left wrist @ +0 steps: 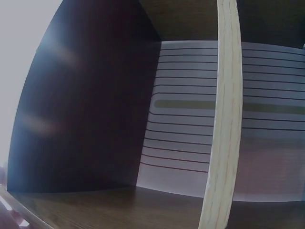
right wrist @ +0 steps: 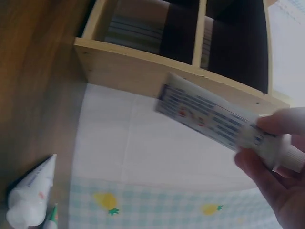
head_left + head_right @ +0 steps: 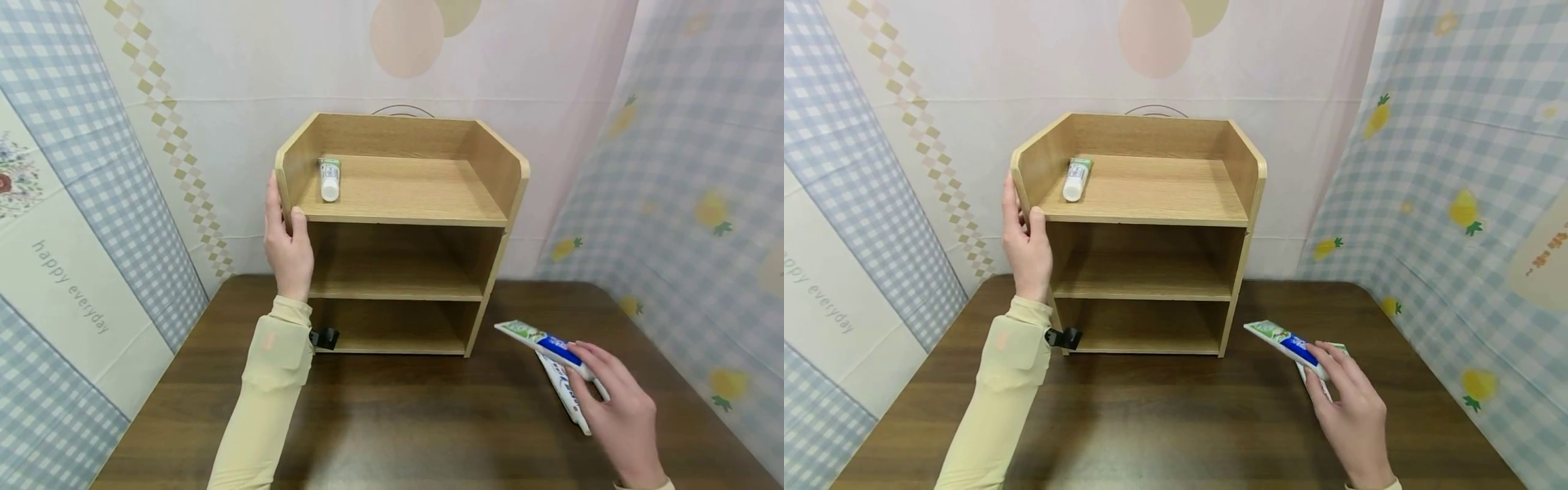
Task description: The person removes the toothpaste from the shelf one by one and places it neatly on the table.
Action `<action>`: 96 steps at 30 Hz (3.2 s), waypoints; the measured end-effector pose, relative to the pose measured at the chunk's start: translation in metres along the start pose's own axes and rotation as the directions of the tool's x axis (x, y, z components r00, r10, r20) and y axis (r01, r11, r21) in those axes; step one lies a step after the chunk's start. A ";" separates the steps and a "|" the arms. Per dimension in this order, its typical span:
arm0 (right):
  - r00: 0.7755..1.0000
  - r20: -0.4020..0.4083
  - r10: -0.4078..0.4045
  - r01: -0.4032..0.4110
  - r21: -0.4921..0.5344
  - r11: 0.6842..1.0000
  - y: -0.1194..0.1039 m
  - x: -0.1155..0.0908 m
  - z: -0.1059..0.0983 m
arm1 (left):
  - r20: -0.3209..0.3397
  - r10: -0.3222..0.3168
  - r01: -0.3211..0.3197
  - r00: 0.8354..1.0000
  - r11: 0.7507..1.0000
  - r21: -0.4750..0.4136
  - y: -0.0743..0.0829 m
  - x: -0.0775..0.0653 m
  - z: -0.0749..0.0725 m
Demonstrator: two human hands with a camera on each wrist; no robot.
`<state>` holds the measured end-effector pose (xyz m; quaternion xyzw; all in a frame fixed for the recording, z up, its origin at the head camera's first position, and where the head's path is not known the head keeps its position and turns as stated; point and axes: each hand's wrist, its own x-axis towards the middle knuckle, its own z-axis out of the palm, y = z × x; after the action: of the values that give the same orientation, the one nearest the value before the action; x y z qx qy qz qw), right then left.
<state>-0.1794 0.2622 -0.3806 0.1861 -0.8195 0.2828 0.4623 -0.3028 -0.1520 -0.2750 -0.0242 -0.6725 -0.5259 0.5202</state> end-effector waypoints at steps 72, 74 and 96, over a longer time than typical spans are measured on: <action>0.561 0.768 0.309 -0.072 -0.327 0.942 0.040 -0.045 0.014 | -0.012 0.014 -0.014 1.000 1.000 -0.022 -0.002 0.002 -0.001; 0.540 0.773 0.332 -0.085 -0.343 0.936 0.039 -0.046 0.017 | -0.012 0.015 -0.015 1.000 1.000 -0.022 -0.002 0.001 -0.001; 0.429 0.804 0.411 -0.115 -0.403 0.908 0.036 -0.048 0.030 | 0.003 0.004 -0.004 1.000 1.000 -0.016 -0.003 -0.002 -0.001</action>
<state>-0.1953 0.2731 -0.4448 0.1028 -0.9889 0.0947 -0.0508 -0.3026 -0.1531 -0.2783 -0.0305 -0.6692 -0.5302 0.5197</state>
